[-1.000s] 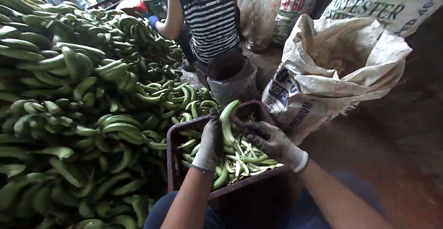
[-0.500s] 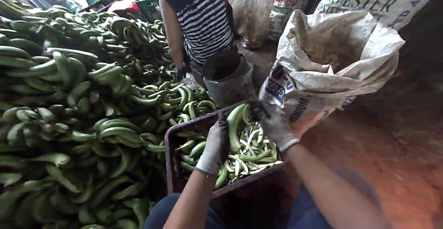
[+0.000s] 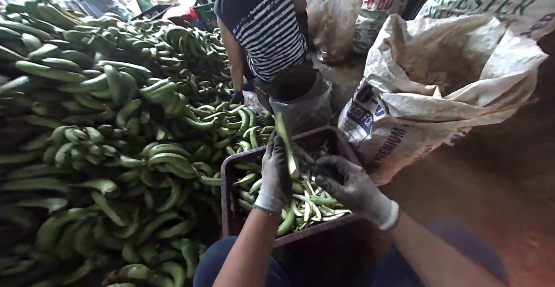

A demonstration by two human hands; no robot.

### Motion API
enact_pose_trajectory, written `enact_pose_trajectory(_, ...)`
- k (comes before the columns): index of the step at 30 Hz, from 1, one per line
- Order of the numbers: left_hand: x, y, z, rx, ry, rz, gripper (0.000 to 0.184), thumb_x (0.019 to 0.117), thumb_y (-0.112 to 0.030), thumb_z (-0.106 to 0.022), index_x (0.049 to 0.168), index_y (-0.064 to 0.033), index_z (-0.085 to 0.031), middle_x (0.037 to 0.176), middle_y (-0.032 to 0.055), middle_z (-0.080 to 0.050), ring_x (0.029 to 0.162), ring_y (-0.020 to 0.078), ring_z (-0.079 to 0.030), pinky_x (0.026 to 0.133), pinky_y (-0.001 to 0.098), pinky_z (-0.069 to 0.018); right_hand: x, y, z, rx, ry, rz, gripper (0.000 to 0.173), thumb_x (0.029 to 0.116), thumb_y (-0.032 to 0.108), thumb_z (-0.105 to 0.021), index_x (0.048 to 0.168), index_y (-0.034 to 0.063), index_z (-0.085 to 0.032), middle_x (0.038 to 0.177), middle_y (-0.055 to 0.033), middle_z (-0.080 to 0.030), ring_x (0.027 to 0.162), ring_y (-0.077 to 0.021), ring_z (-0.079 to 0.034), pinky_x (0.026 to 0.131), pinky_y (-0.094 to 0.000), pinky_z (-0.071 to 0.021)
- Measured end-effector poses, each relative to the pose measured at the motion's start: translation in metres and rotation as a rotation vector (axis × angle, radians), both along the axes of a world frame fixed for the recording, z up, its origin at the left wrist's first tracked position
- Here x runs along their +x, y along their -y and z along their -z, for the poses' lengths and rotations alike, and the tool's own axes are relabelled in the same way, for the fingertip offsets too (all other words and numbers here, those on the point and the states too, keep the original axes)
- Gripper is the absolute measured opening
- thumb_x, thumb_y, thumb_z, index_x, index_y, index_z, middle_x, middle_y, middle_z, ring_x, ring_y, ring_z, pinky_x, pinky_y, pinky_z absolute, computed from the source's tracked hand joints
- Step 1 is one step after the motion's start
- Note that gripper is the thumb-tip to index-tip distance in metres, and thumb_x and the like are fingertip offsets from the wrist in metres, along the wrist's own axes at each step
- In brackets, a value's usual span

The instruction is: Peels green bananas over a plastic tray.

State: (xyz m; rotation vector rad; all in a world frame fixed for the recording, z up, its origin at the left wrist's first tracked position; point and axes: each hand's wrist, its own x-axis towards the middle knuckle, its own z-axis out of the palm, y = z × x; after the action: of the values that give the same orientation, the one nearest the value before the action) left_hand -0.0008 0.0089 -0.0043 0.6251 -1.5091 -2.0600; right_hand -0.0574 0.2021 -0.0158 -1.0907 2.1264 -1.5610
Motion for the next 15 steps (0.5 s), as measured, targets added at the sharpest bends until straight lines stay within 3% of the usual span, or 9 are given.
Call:
enact_pose_trajectory(2,0.004,-0.001,-0.001,-0.049,-0.006,-0.003,0.048,0.1082,-0.045,-0.044,0.152,-0.0266,-0.045,0.120,0.0053,-0.067,0.095,0.0151,-0.067,0.079,0.0374,-0.0585,0.006,0.001,0.005,0.037,0.002,-0.066,0.045,0.0952,0.051,-0.068,0.127,0.0191,-0.069,0.116,0.0017,-0.070,0.100,-0.0072,-0.068,0.089,-0.0326,-0.0602)
enact_pose_trajectory(3,0.007,-0.002,-0.001,-0.067,-0.005,0.010,0.048,0.1078,-0.047,-0.044,0.153,-0.0292,-0.045,0.121,0.0043,-0.067,0.095,0.0146,-0.067,0.079,0.0367,-0.0584,0.006,0.002,0.007,0.070,-0.007,-0.075,0.046,0.0951,0.052,-0.068,0.128,0.0206,-0.069,0.118,0.0018,-0.070,0.102,-0.0070,-0.067,0.091,-0.0331,-0.0595)
enact_pose_trajectory(5,0.009,-0.006,-0.003,-0.052,-0.008,0.057,0.047,0.1086,-0.044,-0.043,0.153,-0.0293,-0.045,0.109,0.0063,-0.069,0.080,0.0158,-0.067,0.067,0.0351,-0.0596,-0.001,0.004,0.008,0.110,-0.055,-0.055,0.045,0.0951,0.052,-0.067,0.129,0.0222,-0.070,0.121,0.0015,-0.068,0.108,-0.0084,-0.066,0.096,-0.0356,-0.0572)
enact_pose_trajectory(7,0.011,-0.010,-0.003,-0.010,-0.014,0.207,0.044,0.1095,-0.034,-0.041,0.151,-0.0226,-0.046,0.104,0.0103,-0.069,0.078,0.0182,-0.067,0.067,0.0365,-0.0594,-0.017,0.010,0.008,0.123,-0.165,0.074,0.042,0.0947,0.049,-0.069,0.127,0.0239,-0.072,0.122,0.0001,-0.069,0.110,-0.0125,-0.067,0.097,-0.0421,-0.0574)
enact_pose_trajectory(9,0.008,-0.013,-0.001,0.094,0.047,0.374,0.042,0.1095,-0.043,-0.042,0.141,-0.0181,-0.056,0.096,0.0129,-0.068,0.073,0.0195,-0.066,0.062,0.0350,-0.0587,-0.041,0.016,0.013,0.100,-0.266,0.247,0.040,0.0950,0.044,-0.070,0.130,0.0258,-0.069,0.127,-0.0039,-0.067,0.113,-0.0190,-0.066,0.097,-0.0490,-0.0567)
enact_pose_trajectory(11,0.003,-0.014,0.004,0.236,0.131,0.508,0.045,0.1083,-0.048,-0.043,0.137,-0.0170,-0.058,0.093,0.0143,-0.067,0.067,0.0198,-0.064,0.056,0.0331,-0.0560,-0.064,0.017,0.017,0.072,-0.272,0.389,0.044,0.0980,0.045,-0.066,0.137,0.0261,-0.064,0.131,-0.0057,-0.066,0.115,-0.0223,-0.066,0.098,-0.0523,-0.0561)
enact_pose_trajectory(12,0.001,-0.014,0.006,0.301,0.157,0.556,0.046,0.1082,-0.049,-0.042,0.135,-0.0162,-0.059,0.092,0.0140,-0.067,0.065,0.0192,-0.063,0.053,0.0317,-0.0548,-0.068,0.014,0.013,0.080,-0.241,0.460,0.048,0.0993,0.047,-0.064,0.141,0.0242,-0.061,0.130,-0.0087,-0.067,0.110,-0.0257,-0.068,0.092,-0.0560,-0.0568)
enact_pose_trajectory(15,0.000,-0.013,0.011,0.370,0.117,0.553,0.049,0.1090,-0.049,-0.038,0.132,-0.0112,-0.058,0.092,0.0146,-0.066,0.068,0.0200,-0.064,0.057,0.0327,-0.0568,-0.064,0.005,0.001,0.038,-0.113,0.462,0.049,0.1012,0.048,-0.062,0.141,0.0201,-0.058,0.119,-0.0075,-0.070,0.097,-0.0220,-0.070,0.083,-0.0524,-0.0585)
